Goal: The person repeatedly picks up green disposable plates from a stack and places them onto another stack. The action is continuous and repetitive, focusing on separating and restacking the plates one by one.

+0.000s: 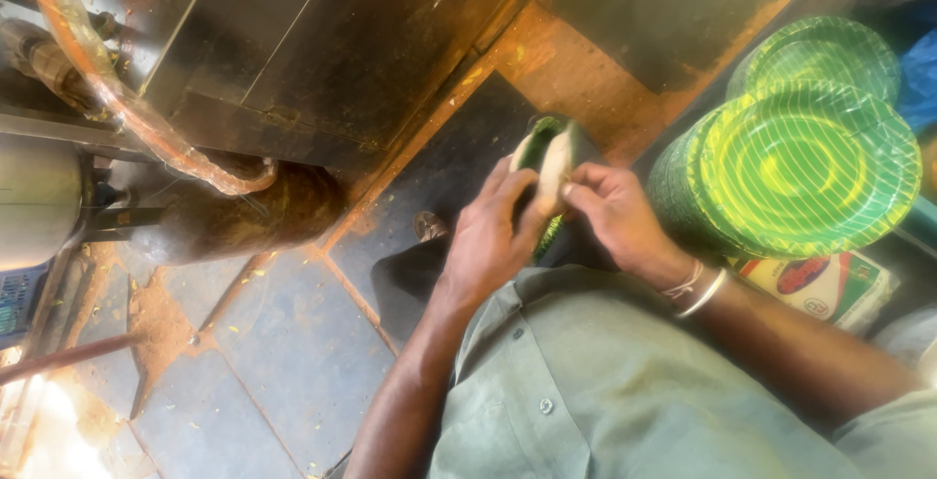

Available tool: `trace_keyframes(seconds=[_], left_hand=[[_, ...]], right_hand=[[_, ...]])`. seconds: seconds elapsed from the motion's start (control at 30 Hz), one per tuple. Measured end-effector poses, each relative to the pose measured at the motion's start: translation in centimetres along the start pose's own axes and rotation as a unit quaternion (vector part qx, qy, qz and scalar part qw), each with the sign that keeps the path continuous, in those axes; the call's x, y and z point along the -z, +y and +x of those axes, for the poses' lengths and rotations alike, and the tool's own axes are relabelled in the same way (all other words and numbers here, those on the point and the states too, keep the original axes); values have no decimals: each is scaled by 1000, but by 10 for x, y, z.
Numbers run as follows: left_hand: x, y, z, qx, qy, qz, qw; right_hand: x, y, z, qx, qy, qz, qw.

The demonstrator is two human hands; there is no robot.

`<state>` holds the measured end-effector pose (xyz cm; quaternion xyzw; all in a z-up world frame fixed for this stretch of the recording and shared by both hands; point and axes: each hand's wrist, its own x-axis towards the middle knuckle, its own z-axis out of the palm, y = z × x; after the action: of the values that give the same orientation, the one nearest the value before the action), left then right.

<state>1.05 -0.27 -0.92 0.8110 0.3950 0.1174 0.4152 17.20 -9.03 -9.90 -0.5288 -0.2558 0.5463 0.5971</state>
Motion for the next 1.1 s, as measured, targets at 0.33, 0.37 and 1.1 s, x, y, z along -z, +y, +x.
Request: trace_keyframes(seconds=[0.33, 0.37, 1.1], left_hand=[[10, 0, 1, -70, 27, -14, 997], [11, -1, 0, -62, 19, -31, 997], [2, -110, 14, 2, 115, 82, 990]], right_hand=[[-13, -7, 11, 9, -65, -83, 994], [-12, -5, 11, -3, -65, -98, 993], [89, -168, -139, 244, 225, -277, 902]])
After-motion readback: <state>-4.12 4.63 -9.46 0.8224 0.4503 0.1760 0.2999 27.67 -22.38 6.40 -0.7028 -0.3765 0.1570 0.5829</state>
